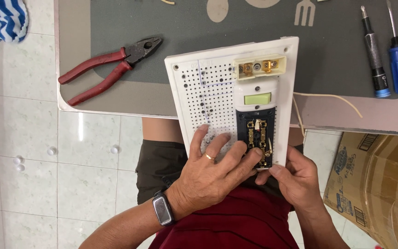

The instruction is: Installing an electrical switch mechanism onto a mounting board using a screwdriver and pliers.

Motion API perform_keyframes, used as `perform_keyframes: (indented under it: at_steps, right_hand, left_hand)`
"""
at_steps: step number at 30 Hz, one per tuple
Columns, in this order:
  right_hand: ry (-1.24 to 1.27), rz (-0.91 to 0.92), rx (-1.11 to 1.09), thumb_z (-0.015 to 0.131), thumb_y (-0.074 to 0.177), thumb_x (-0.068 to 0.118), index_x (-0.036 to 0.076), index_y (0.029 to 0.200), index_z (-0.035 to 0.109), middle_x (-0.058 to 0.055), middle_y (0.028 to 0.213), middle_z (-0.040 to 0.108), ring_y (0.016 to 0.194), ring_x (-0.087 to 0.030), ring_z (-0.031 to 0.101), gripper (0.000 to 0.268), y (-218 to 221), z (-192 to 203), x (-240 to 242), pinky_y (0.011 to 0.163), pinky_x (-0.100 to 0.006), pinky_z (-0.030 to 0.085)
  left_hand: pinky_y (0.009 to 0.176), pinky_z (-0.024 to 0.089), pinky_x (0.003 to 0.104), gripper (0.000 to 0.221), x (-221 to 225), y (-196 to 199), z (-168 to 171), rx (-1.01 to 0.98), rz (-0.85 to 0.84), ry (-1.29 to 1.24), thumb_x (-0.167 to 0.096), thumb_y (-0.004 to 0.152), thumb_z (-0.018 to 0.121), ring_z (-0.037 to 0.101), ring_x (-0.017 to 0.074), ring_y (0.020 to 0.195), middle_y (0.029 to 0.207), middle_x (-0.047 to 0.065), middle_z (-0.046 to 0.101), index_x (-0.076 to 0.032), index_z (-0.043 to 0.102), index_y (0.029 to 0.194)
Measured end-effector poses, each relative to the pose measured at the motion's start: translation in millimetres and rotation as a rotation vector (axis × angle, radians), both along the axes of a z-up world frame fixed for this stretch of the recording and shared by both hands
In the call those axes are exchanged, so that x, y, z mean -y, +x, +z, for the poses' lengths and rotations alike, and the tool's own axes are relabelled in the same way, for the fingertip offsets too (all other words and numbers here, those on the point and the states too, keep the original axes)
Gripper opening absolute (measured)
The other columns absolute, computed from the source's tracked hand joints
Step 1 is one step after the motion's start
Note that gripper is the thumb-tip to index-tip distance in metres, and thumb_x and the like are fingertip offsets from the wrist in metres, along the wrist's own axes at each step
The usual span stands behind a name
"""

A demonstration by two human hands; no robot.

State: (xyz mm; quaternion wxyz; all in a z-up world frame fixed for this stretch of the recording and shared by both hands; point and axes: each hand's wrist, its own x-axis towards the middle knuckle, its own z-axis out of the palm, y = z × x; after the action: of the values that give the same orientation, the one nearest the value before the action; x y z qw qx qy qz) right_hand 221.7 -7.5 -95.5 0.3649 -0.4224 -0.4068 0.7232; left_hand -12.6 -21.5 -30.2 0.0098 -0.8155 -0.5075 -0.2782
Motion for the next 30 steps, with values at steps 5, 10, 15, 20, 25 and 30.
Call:
perform_keyframes:
  at_steps: [5,10,15,20,25,30]
  right_hand:
    - [0.015,0.011,-0.024,0.058,0.089,0.005,-0.014,0.128,0.047,-0.025,0.11,0.066,0.057,-0.03,0.069,0.045,0.1,-0.5,-0.2,0.058,-0.04,0.064]
    - [0.021,0.021,-0.039,0.058,0.089,0.006,-0.013,0.13,0.046,-0.024,0.106,0.067,0.059,-0.03,0.07,0.046,-0.6,-0.4,-0.2,0.061,-0.039,0.064]
    - [0.029,0.027,-0.048,0.06,0.09,0.009,-0.013,0.127,0.047,-0.025,0.106,0.067,0.062,-0.033,0.071,0.045,3.9,-9.0,0.1,0.061,-0.039,0.065]
    - [0.025,0.013,-0.047,0.06,0.089,0.009,-0.013,0.13,0.046,-0.025,0.109,0.066,0.062,-0.031,0.07,0.049,0.5,-4.1,-1.2,0.06,-0.036,0.064]
    - [0.015,0.022,-0.037,0.058,0.09,0.008,-0.013,0.132,0.044,-0.025,0.112,0.065,0.062,-0.031,0.07,0.049,-0.2,0.3,-3.2,0.062,-0.038,0.064]
    - [0.024,0.015,-0.036,0.059,0.09,0.01,-0.014,0.129,0.046,-0.026,0.107,0.066,0.062,-0.032,0.07,0.048,0.1,-0.6,-2.1,0.061,-0.037,0.064]
  left_hand:
    - [0.093,0.046,0.058,0.022,0.0,0.2,-1.5,-0.005,-0.005,0.012,-0.028,0.102,0.057,0.059,0.0269,0.097,0.107,0.004,0.057,-0.016,0.062,0.12]
    - [0.093,0.045,0.058,0.023,0.3,-0.3,-4.1,-0.01,-0.019,0.016,-0.029,0.103,0.055,0.06,0.0271,0.096,0.106,0.004,0.058,-0.016,0.061,0.121]
    - [0.094,0.044,0.057,0.02,1.9,4.0,-10.3,-0.015,0.006,0.041,-0.026,0.102,0.054,0.057,0.0262,0.099,0.105,0.003,0.057,-0.017,0.062,0.119]
    - [0.096,0.043,0.057,0.022,2.8,6.6,-12.4,-0.022,0.026,0.04,-0.03,0.102,0.057,0.059,0.0262,0.099,0.105,0.002,0.058,-0.018,0.062,0.119]
    - [0.096,0.043,0.057,0.022,2.7,6.8,-10.8,-0.027,0.024,0.033,-0.03,0.102,0.057,0.059,0.0265,0.099,0.105,0.002,0.058,-0.018,0.062,0.12]
    - [0.095,0.043,0.057,0.021,1.2,7.3,-8.2,-0.039,0.02,0.025,-0.028,0.102,0.057,0.058,0.0265,0.1,0.107,0.002,0.057,-0.018,0.062,0.12]
